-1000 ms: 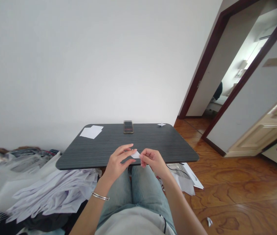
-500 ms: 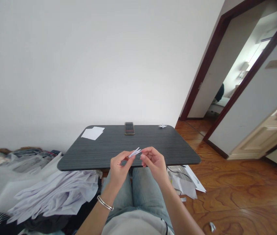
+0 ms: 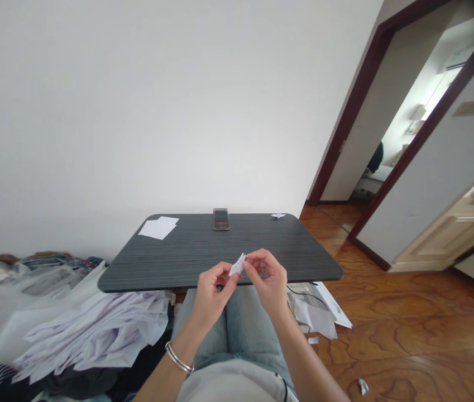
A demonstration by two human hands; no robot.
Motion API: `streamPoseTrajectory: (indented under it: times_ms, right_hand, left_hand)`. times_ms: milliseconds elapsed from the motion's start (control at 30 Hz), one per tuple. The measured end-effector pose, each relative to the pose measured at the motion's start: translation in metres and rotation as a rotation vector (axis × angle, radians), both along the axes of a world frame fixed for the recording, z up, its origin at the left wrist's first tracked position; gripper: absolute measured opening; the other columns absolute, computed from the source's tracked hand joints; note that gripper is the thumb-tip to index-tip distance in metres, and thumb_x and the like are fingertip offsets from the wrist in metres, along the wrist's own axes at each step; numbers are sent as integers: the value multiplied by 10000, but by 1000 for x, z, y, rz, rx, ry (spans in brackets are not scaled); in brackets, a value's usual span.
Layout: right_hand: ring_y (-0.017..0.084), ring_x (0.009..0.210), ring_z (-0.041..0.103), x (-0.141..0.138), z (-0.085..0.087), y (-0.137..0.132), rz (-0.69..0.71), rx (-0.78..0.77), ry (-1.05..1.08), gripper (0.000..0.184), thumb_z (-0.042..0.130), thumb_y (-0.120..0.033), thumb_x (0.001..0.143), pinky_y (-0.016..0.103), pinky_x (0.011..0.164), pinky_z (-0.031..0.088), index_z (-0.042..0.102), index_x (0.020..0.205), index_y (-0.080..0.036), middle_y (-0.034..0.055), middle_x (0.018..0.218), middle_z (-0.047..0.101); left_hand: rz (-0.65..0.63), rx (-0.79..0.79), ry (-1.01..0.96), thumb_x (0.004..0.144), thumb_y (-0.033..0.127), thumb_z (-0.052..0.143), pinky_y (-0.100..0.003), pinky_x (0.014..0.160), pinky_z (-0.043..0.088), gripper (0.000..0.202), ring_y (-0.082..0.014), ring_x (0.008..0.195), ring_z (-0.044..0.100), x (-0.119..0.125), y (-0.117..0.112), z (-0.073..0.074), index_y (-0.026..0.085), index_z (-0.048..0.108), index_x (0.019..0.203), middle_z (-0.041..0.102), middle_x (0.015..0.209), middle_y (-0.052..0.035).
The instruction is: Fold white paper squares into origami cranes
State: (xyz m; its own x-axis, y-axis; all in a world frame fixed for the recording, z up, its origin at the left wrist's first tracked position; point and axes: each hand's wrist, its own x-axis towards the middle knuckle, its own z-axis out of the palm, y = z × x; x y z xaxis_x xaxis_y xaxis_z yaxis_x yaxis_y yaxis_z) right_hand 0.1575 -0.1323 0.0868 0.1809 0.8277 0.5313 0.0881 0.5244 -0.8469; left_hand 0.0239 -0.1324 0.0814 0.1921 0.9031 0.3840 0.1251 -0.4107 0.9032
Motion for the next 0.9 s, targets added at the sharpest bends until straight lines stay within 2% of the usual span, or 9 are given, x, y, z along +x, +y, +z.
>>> streamPoseTrajectory:
  times_ms: [233, 567, 667, 767, 900]
  right_hand:
    - [121, 591, 539, 0, 3, -1, 112, -74, 109, 76, 616, -239, 764, 230, 548, 440, 557, 791, -199, -7, 684, 581]
    - [114, 567, 519, 2, 3, 1, 190, -99, 83, 56, 599, -243, 772, 223, 536, 436, 581, 759, -191, -13, 647, 582]
    - [110, 562, 513, 5, 3, 2, 190, -77, 47, 51, 582, -229, 781, 217, 521, 409, 579, 753, -186, -9, 649, 586]
    - [106, 550, 509, 9, 2, 4, 196, -61, 18, 54, 575, -223, 785, 213, 506, 385, 569, 748, -183, -10, 640, 583]
    - [100, 526, 502, 13, 1, 6, 241, -46, 6, 75, 571, -242, 796, 208, 478, 367, 556, 756, -181, -3, 652, 593]
  left_hand:
    - [-20, -20, 13, 827, 327, 539, -211, 558, 426, 206, -131, 602, 554, -1, -1, 0, 145, 635, 820, 626, 693, -25]
    - [-7, 17, 78, 830, 285, 529, -216, 575, 435, 188, -129, 605, 559, -2, -1, 1, 133, 639, 822, 635, 681, -21]
    - [-10, 27, 102, 826, 268, 535, -222, 590, 449, 183, -140, 629, 580, -3, 0, 2, 136, 657, 862, 663, 713, -32]
    - [-22, 13, 101, 825, 278, 544, -230, 599, 465, 240, -144, 638, 593, -4, 1, 3, 150, 666, 987, 698, 789, -48]
    - [-62, -46, -2, 819, 318, 558, -221, 577, 471, 295, -153, 683, 611, -5, 1, 6, 158, 678, 1036, 713, 913, -76]
